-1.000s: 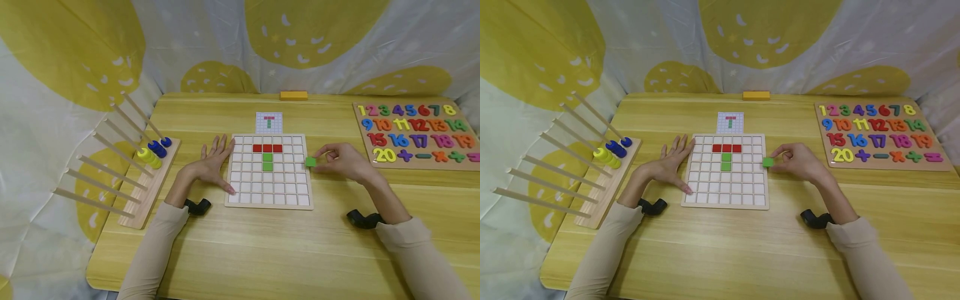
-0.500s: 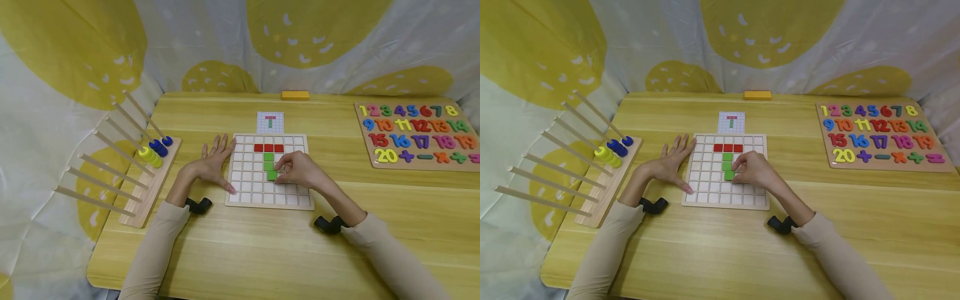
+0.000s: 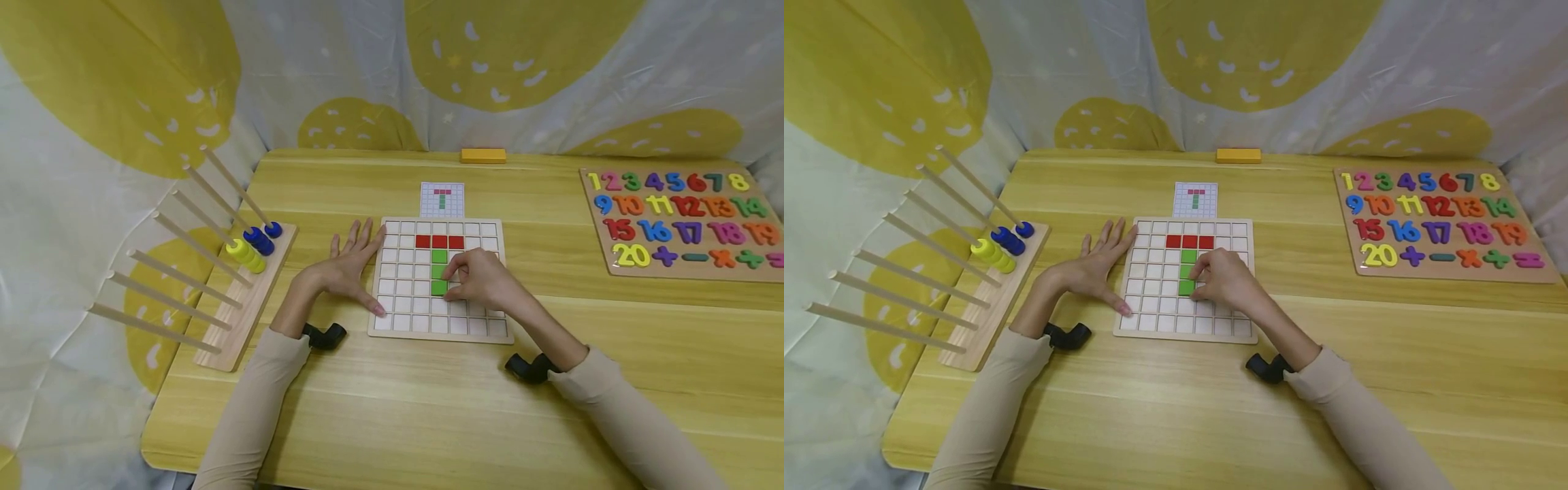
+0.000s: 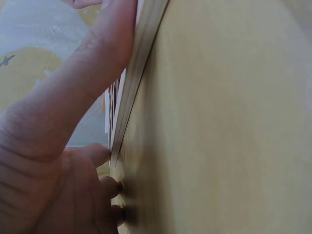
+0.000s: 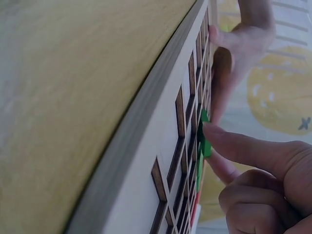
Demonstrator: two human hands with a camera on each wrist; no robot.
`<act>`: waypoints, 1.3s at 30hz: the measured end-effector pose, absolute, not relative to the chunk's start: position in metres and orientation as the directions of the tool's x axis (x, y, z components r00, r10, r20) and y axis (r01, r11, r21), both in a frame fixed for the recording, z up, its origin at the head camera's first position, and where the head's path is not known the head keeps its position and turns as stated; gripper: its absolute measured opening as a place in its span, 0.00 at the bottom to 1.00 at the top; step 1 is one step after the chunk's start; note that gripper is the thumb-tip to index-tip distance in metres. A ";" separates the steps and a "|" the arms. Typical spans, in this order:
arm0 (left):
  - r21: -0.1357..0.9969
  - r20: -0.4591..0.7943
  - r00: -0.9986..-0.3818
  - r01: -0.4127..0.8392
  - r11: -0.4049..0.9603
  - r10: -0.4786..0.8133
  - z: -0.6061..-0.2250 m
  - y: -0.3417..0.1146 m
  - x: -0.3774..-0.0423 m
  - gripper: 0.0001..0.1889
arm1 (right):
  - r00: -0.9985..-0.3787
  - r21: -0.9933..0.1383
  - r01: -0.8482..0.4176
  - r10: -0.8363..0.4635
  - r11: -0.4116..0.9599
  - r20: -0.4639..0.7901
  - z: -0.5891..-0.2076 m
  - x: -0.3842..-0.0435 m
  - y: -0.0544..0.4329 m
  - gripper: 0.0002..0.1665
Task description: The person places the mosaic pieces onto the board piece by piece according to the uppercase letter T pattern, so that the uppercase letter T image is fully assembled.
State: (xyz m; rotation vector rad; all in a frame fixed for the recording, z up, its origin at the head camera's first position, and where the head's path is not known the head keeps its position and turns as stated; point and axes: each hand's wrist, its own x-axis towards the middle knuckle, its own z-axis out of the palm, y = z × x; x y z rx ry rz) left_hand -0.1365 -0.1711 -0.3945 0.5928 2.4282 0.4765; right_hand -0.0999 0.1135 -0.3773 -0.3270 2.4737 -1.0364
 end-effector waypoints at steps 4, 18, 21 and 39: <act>0.459 -0.456 -0.729 0.299 0.836 0.511 -0.394 -0.171 -0.137 0.83 | -0.880 -0.708 -0.060 -0.373 0.703 -0.295 -0.376 -0.099 0.111 0.16; 0.463 -0.452 -0.730 0.299 0.834 0.513 -0.394 -0.174 -0.136 0.83 | -0.880 -0.735 -0.087 -0.398 0.672 -0.259 -0.383 -0.101 0.114 0.15; 0.464 -0.454 -0.729 0.298 0.834 0.513 -0.394 -0.174 -0.136 0.83 | -0.882 -0.751 -0.084 -0.400 0.655 -0.250 -0.386 -0.102 0.116 0.15; 0.471 -0.449 -0.730 0.298 0.830 0.516 -0.395 -0.173 -0.135 0.83 | -0.882 -0.797 -0.054 -0.402 0.602 -0.244 -0.390 -0.101 0.125 0.15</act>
